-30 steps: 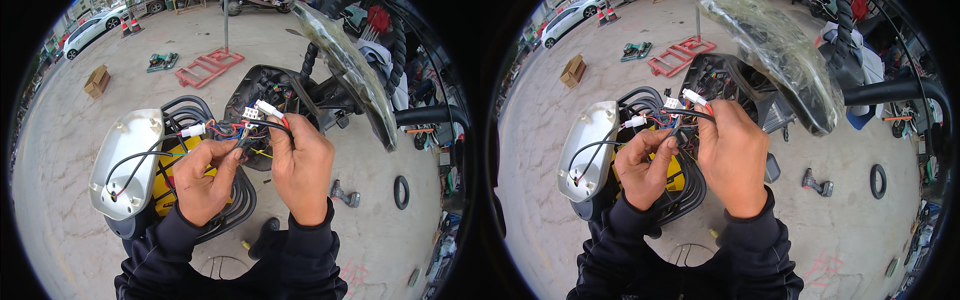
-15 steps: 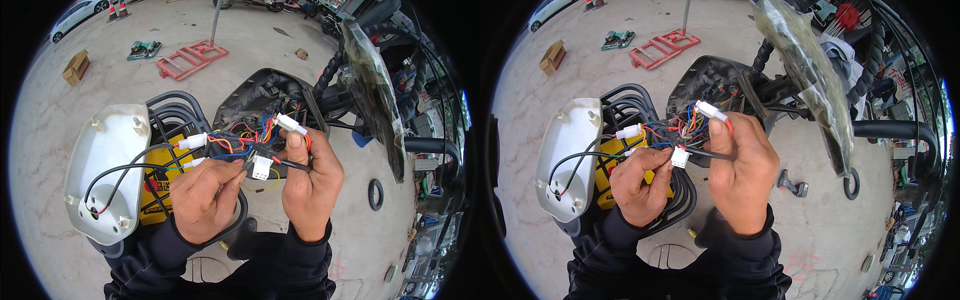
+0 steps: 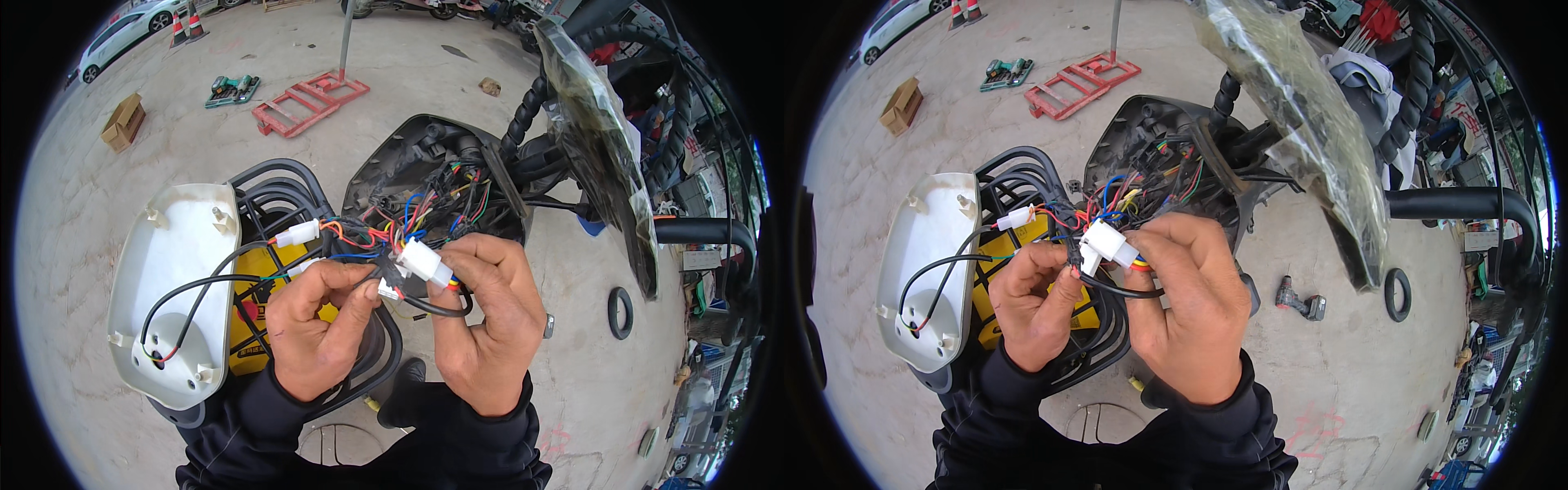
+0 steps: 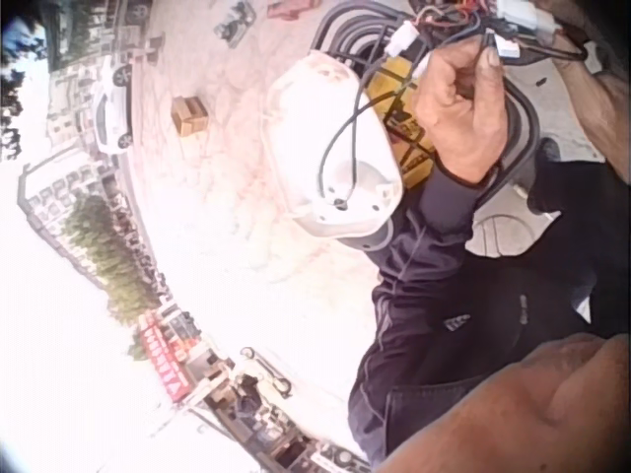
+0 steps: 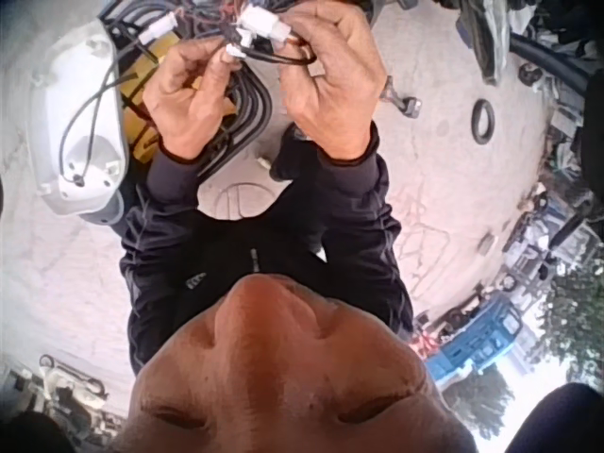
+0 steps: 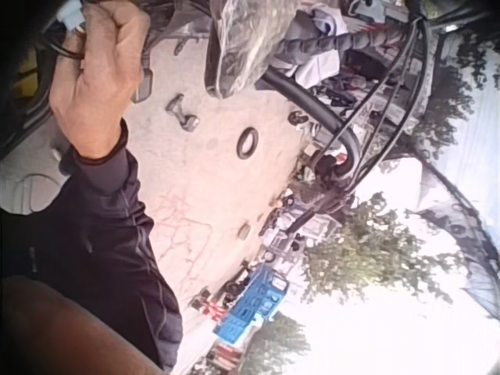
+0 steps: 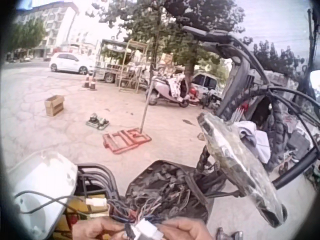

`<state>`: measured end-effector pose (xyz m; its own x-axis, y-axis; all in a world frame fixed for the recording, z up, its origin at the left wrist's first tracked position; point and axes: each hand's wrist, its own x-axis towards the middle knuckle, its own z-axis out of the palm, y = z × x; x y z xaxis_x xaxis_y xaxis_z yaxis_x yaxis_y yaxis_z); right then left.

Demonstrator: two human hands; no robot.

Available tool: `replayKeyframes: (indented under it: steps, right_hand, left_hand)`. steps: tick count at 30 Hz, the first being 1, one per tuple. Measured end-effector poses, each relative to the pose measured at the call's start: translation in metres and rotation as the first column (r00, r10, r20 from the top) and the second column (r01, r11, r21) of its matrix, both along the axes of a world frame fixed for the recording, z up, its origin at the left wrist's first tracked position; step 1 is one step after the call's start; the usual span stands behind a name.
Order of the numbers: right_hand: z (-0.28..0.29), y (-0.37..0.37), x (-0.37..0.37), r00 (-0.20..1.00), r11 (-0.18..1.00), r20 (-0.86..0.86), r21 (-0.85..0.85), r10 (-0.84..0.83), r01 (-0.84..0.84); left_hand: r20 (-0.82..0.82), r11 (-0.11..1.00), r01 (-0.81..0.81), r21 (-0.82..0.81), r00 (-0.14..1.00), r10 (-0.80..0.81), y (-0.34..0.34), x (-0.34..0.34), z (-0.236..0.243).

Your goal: The person removes the front headlight assembly from an electric scooter, exposing the internal wiring. They then use a screwdriver to disconnect a white wire connector and later use pliers to strip and cut wires within the scooter's front basket area.

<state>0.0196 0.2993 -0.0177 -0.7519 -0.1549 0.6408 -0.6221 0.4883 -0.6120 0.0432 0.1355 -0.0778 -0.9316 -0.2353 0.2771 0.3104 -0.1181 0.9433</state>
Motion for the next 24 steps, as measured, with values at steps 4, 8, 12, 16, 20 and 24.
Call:
replayKeyframes:
  steps: [4,8,12,16,20,24]
  right_hand:
    - [-0.006,0.000,0.009,1.000,0.998,0.026,0.055,0.016,-0.017]
    - [-0.014,0.001,0.010,0.999,0.994,-0.041,0.109,-0.026,0.030]
    - [-0.017,0.007,0.010,0.997,0.991,-0.076,0.130,-0.022,0.032]
    - [-0.021,0.013,0.007,0.995,0.993,-0.101,0.117,0.018,-0.006]
    - [-0.027,0.017,0.004,0.992,0.992,-0.115,0.123,0.051,-0.036]
    - [-0.031,0.019,0.004,0.990,0.992,-0.129,0.118,0.050,-0.034]
  left_hand:
    - [0.075,0.996,0.087,0.028,0.993,-0.089,-0.003,0.002,-0.004]
    - [0.088,0.994,0.107,0.013,0.990,-0.108,-0.001,0.003,-0.007]
    - [0.112,0.993,0.110,-0.033,0.988,-0.106,-0.001,0.006,-0.007]
    - [0.109,0.993,0.116,-0.011,0.987,-0.115,0.000,0.008,-0.008]
    - [0.102,0.995,0.102,0.006,0.990,-0.102,0.002,0.008,-0.010]
    - [0.085,0.992,0.125,0.021,0.988,-0.126,0.001,0.007,-0.010]
